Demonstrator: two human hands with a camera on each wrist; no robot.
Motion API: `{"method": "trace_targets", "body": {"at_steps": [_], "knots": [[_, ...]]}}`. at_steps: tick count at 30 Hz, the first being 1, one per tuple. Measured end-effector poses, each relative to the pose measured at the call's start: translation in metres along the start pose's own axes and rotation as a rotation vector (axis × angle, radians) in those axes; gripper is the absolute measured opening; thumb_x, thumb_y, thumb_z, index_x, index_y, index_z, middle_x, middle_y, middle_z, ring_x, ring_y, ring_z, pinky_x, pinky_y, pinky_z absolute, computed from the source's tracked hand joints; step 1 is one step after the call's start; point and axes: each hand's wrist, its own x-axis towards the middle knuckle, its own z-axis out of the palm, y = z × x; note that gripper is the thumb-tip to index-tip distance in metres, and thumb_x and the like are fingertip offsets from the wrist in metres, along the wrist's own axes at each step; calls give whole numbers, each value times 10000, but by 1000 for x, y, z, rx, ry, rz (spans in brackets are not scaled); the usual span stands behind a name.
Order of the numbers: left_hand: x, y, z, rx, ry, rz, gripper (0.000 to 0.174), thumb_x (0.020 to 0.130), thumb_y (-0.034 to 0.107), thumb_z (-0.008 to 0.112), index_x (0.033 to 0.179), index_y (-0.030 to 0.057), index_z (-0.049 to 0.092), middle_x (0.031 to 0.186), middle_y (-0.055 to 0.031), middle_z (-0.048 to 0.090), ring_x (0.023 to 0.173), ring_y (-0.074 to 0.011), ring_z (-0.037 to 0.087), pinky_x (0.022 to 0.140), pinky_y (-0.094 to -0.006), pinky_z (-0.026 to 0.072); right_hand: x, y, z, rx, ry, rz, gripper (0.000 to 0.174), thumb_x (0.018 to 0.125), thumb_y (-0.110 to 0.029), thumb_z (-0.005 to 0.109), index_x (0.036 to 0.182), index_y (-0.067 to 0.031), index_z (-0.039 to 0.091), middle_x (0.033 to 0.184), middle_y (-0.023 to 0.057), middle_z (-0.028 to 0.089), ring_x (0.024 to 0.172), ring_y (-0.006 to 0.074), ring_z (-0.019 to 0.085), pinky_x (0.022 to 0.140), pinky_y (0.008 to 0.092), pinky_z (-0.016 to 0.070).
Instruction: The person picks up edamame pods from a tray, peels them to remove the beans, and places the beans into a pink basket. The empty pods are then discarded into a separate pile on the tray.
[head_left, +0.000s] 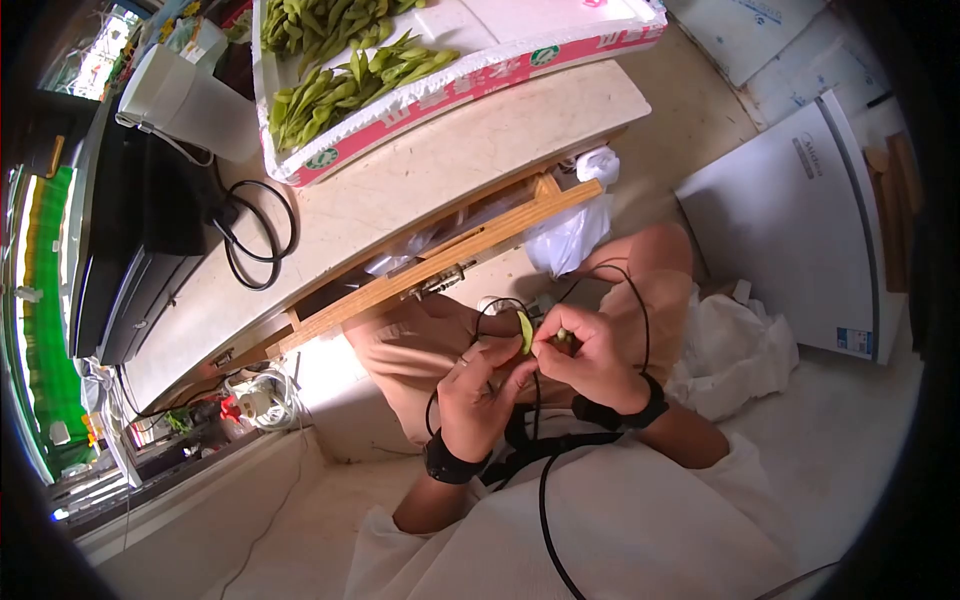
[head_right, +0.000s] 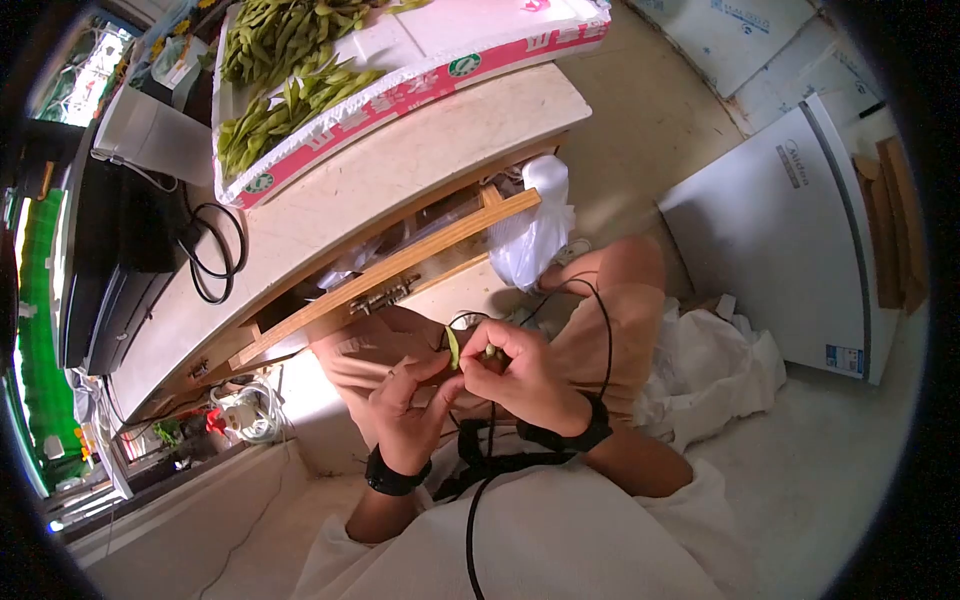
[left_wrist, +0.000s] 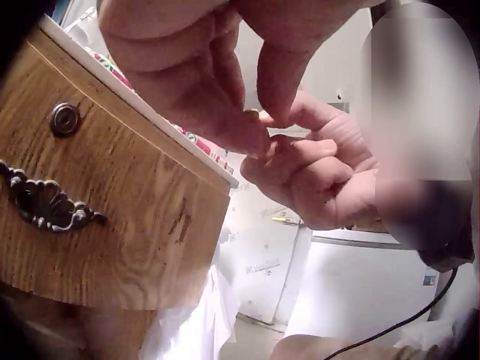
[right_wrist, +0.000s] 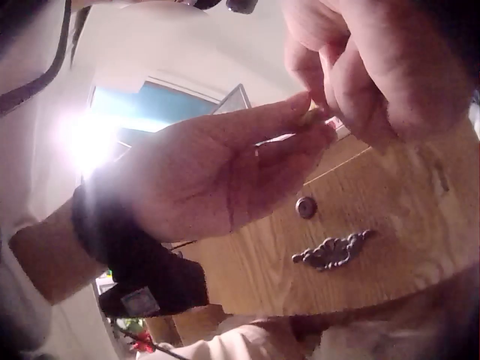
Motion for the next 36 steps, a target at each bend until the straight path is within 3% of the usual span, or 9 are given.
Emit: {"method": "trace_targets", "body": {"at_steps": [6, 8, 11, 20, 22, 26, 28, 31, 36], "knots": [[-7, -10, 1, -424, -87, -342, 130, 837, 13, 650, 952, -35, 610, 879, -78, 661, 778, -132, 639, 720, -248, 516, 1, 4, -6, -114, -89, -92, 92, 779, -5, 617, 774, -26, 527, 701, -22, 530, 601, 9, 449, 513, 177, 373], [-7, -11, -1, -832, -133, -529, 123, 884, 46, 599, 977, -34, 589, 861, -89, 657, 757, -137, 636, 680, -248, 519, 1, 7, -5, -140, -103, -115, 90, 769, -2, 617, 771, -20, 528, 712, -3, 548, 601, 22, 468, 518, 189, 401], [-7, -17, -3, -967, -169, -631, 109, 922, 92, 541, 952, -8, 573, 834, -93, 646, 694, -134, 609, 604, -235, 502, 0, 9, -3, -103, -102, -112, 93, 778, -12, 614, 769, -14, 522, 714, -1, 558, 605, 25, 490, 522, 194, 415], [-9, -17, 8, -1226, -76, -660, 122, 939, 142, 522, 950, 29, 566, 789, -75, 628, 634, -108, 570, 577, -216, 466, -10, 40, 14, 532, -55, 21, 47, 877, -34, 542, 852, -31, 503, 807, 36, 585, 700, 52, 536, 578, 200, 434], [-12, -20, 11, -1248, -60, -663, 122, 942, 143, 516, 944, 31, 564, 785, -71, 625, 630, -107, 566, 565, -215, 460, -13, 42, 17, 712, -51, 164, 93, 876, -40, 541, 824, -44, 463, 839, 37, 525, 686, 85, 529, 540, 205, 407], [-12, -17, 8, -1140, -13, -669, 96, 935, 118, 521, 917, 29, 554, 762, -53, 614, 603, -92, 551, 529, -204, 439, -10, 32, 12, 662, -44, 177, 67, 874, -50, 554, 839, -46, 496, 813, 4, 514, 670, 45, 494, 513, 186, 369], [-14, -16, 5, -949, -17, -606, 78, 927, 98, 524, 909, 26, 549, 749, -47, 610, 592, -84, 544, 520, -199, 435, -5, 19, 0, 361, -205, 194, 48, 872, -76, 578, 880, -42, 544, 794, -35, 502, 656, 5, 442, 503, 173, 334], [-12, -12, 1, -723, -60, -502, 51, 909, 64, 544, 905, 13, 549, 762, -32, 602, 603, -58, 519, 530, -188, 423, 1, 10, -7, 286, -171, 283, 114, 854, -102, 636, 919, -32, 575, 769, -62, 493, 659, -10, 415, 519, 165, 327], [-13, -12, -2, -736, -83, -502, 53, 907, 65, 543, 904, 13, 553, 769, -31, 599, 606, -45, 514, 528, -181, 422, 5, 15, -11, 260, -243, 218, 180, 838, -142, 688, 905, -7, 590, 853, -24, 555, 765, 9, 481, 647, 169, 405]]}}
